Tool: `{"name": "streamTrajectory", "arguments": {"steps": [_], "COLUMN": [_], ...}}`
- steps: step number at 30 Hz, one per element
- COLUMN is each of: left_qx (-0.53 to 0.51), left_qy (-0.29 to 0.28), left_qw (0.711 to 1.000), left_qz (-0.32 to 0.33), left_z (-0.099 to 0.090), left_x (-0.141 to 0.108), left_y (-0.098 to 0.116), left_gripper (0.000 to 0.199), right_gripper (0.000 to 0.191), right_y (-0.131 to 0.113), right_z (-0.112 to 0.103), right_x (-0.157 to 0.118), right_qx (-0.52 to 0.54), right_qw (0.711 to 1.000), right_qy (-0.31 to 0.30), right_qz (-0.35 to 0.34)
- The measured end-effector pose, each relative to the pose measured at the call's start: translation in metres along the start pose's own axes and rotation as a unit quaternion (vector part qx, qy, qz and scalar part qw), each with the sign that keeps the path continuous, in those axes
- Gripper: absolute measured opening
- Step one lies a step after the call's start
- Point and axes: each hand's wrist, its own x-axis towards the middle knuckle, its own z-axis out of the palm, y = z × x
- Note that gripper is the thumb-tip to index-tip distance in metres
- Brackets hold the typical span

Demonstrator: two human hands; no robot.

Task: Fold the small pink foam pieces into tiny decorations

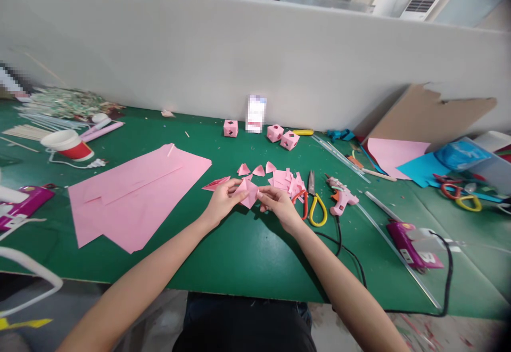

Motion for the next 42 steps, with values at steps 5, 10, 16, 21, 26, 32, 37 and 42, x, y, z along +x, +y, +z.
{"name": "streamTrajectory", "arguments": {"steps": [5, 10, 16, 21, 26, 32, 37, 42], "left_qx": [0.024, 0.074, 0.058, 0.038, -0.014, 0.023, 0.036, 0.037], "left_qy": [0.007, 0.016, 0.015, 0.049, 0.033, 0.011, -0.009, -0.014], "left_qw": [1.000, 0.997, 0.998, 0.998, 0.999, 0.999, 0.998, 0.997], "left_qz": [0.017, 0.034, 0.022, -0.006, -0.014, 0.029, 0.050, 0.067], "left_z": [-0.0008, -0.0022, -0.0002, 0.0006, -0.0009, 0.0017, 0.0027, 0.0037], "left_x": [0.0011, 0.0017, 0.0014, 0.0015, 0.0025, 0.0006, -0.0027, -0.0027], "left_y": [-0.0015, -0.0017, -0.0011, -0.0023, -0.0041, -0.0031, -0.0013, -0.0026], "left_gripper": [0.036, 0.029, 0.037, 0.042, 0.046, 0.045, 0.040, 0.037], "right_gripper": [0.040, 0.039, 0.036, 0.033, 0.031, 0.032, 0.035, 0.031], "right_y": [-0.0014, -0.0029, -0.0010, -0.0008, -0.0025, -0.0021, -0.0016, -0.0008], "right_z": [0.0012, 0.0017, 0.0019, 0.0027, 0.0053, 0.0054, 0.0038, 0.0032], "right_x": [-0.0012, -0.0022, -0.0013, -0.0022, -0.0045, -0.0032, -0.0023, -0.0030], "right_qx": [-0.006, -0.022, -0.059, -0.111, -0.103, -0.055, -0.036, -0.051], "right_qw": [1.000, 1.000, 0.997, 0.989, 0.989, 0.997, 0.998, 0.997], "right_qy": [0.003, -0.011, -0.007, 0.029, 0.005, -0.009, -0.046, -0.054], "right_qz": [-0.005, -0.016, -0.040, -0.093, -0.107, -0.060, -0.018, -0.017]}}
